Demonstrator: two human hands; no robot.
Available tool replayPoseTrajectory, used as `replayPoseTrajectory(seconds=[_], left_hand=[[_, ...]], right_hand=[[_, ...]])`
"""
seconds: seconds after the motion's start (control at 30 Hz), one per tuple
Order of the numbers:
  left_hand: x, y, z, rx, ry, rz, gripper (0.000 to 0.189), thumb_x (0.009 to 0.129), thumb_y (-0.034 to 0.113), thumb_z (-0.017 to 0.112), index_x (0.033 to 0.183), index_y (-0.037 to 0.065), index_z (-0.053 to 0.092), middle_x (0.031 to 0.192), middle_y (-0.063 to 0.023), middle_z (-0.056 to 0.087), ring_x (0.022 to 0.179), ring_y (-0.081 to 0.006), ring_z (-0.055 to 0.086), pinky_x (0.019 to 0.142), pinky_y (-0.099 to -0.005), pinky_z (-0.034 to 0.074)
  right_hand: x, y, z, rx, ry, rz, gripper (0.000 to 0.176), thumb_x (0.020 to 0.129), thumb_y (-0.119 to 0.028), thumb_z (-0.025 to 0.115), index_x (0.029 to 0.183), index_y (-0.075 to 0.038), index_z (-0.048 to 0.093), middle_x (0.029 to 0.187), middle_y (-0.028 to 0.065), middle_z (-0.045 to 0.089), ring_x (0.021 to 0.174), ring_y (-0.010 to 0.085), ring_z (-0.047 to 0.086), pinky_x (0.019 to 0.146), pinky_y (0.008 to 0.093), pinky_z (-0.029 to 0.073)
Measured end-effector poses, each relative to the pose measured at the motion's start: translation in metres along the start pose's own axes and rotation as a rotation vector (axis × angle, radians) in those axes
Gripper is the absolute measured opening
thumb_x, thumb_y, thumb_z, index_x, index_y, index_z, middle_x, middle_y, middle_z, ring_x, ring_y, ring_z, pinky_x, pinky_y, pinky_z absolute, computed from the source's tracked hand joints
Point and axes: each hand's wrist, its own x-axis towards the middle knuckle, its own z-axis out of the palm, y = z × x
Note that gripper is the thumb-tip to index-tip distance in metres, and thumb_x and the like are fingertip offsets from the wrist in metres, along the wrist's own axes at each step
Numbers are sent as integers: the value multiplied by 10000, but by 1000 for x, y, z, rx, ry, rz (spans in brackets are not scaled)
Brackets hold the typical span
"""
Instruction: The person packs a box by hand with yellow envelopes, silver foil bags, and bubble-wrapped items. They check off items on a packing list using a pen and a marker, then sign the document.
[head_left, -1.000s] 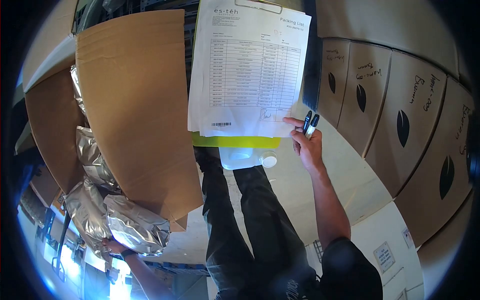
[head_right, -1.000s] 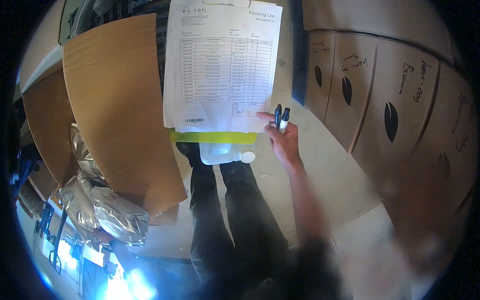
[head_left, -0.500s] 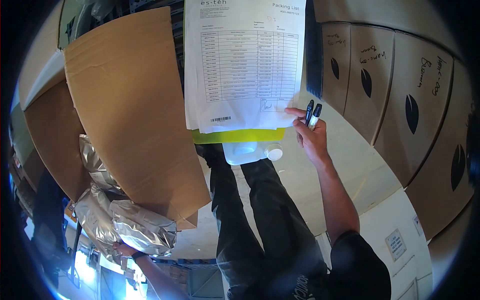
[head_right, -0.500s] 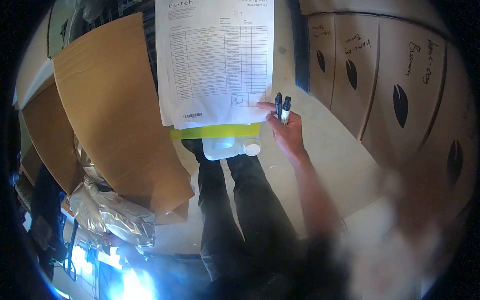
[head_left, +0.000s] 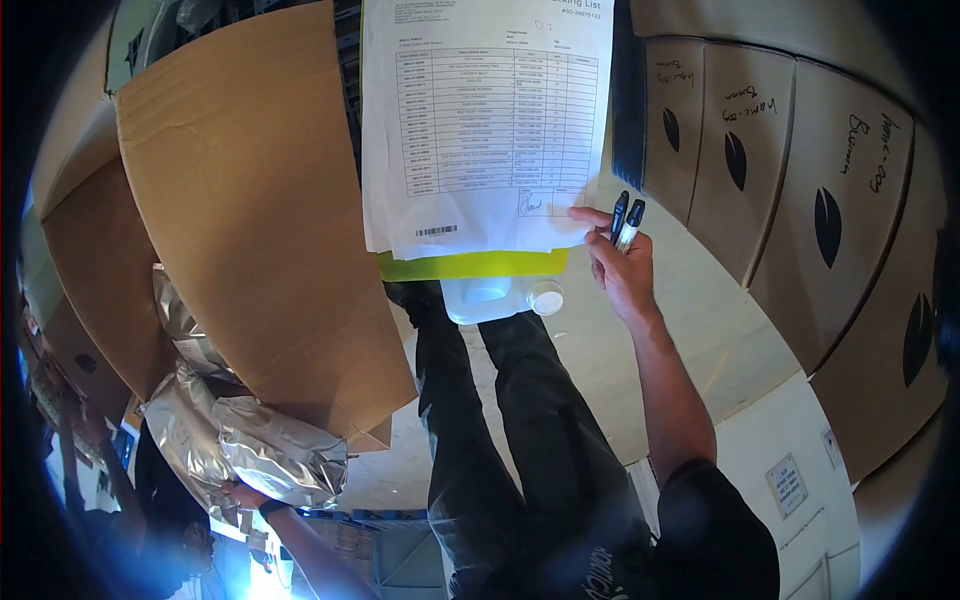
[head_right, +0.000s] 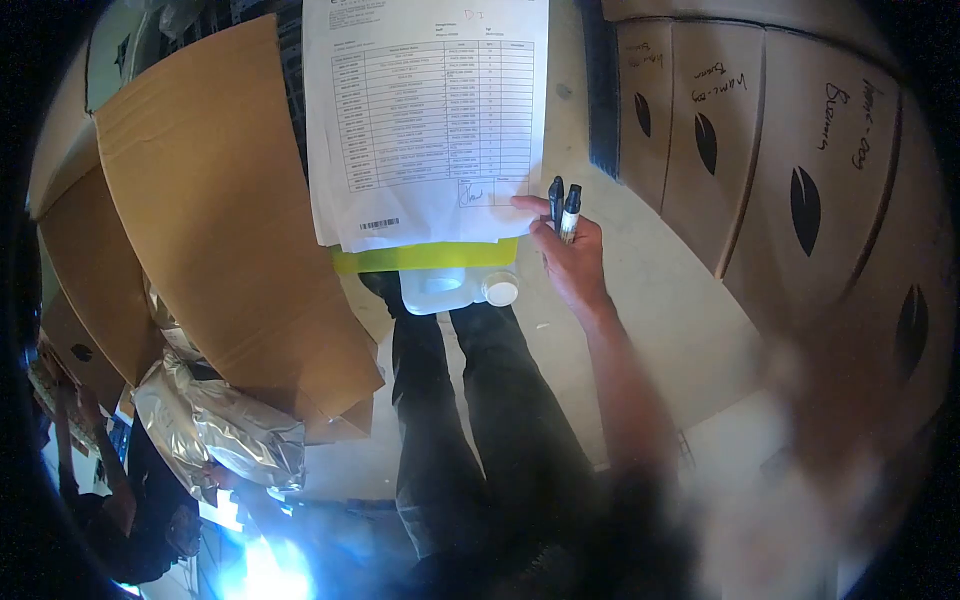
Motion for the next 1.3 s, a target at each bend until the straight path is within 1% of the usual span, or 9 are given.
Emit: replayPoseTrajectory(seconds=[0.37, 0.47, 0.53, 0.7, 0.73, 0.9, 1.0, 1.1, 1.3], left_hand=[[1, -5, -1, 8, 3, -8, 488, 959, 485, 493, 1140, 42, 591, 1016, -71, 557, 861, -205, 527, 736, -341, 436], [1, -6, -3, 6, 7, -10, 484, 959, 484, 496, 1135, 44, 593, 1009, -68, 557, 854, -202, 526, 731, -338, 435], [1, -7, -4, 4, 8, -12, 481, 959, 483, 497, 1132, 45, 595, 1003, -66, 556, 849, -200, 525, 727, -337, 434], [3, -8, -9, 14, 14, -9, 473, 958, 482, 501, 1123, 49, 598, 990, -61, 556, 836, -195, 522, 717, -332, 431], [2, -10, -7, 12, 16, -5, 472, 958, 481, 502, 1122, 49, 599, 987, -60, 556, 834, -194, 522, 715, -331, 431], [5, -15, -5, 10, 18, -1, 465, 958, 480, 506, 1114, 52, 603, 974, -56, 556, 821, -189, 519, 706, -327, 428], [8, -19, -6, 11, 29, -1, 461, 958, 479, 508, 1109, 54, 605, 966, -53, 556, 813, -185, 518, 700, -324, 427], [9, -21, -8, 21, 45, -7, 456, 958, 478, 511, 1104, 56, 607, 958, -50, 555, 806, -182, 516, 695, -321, 425], [9, -23, -8, 43, 58, 3, 448, 957, 476, 515, 1094, 60, 612, 943, -45, 555, 791, -176, 513, 683, -316, 422]], right_hand=[[-1, 2, 0, -31, 13, -71, 257, 938, -63, 550, 1159, -14, 671, 545, -75, 423, 414, 10, 321, 403, 193, 279], [-6, -2, -2, -127, 88, -79, 274, 904, 42, 541, 1146, 15, 665, 848, -2, 605, 642, 26, 436, 555, 200, 342], [-7, -2, 0, -476, 337, -547, 227, 924, 33, 539, 1108, 29, 670, 856, 3, 537, 640, 22, 447, 548, 206, 372], [-3, -36, 34, -776, 291, -713, 443, 690, 136, 577, 1076, -59, 671, 898, 63, 514, 813, 166, 540, 632, 243, 446], [7, -32, 43, -798, 259, -683, 487, 620, 57, 671, 1082, -96, 668, 901, 93, 499, 869, 264, 510, 757, 383, 444], [45, -48, 84, -1063, 340, -877, 442, 649, -73, 748, 1075, -139, 654, 884, 70, 481, 847, 251, 487, 716, 391, 350], [45, -54, 81, -951, 325, -888, 262, 804, -83, 693, 1060, -98, 642, 878, 60, 495, 857, 208, 478, 778, 355, 368], [60, -47, 62, -159, 343, -869, 292, 1029, -235, 426, 952, 1, 579, 860, 34, 501, 806, 129, 474, 761, 284, 411], [106, -66, 42, 99, 482, -777, 279, 1023, -269, 458, 904, -26, 527, 775, 18, 514, 679, 111, 470, 662, 242, 408]])
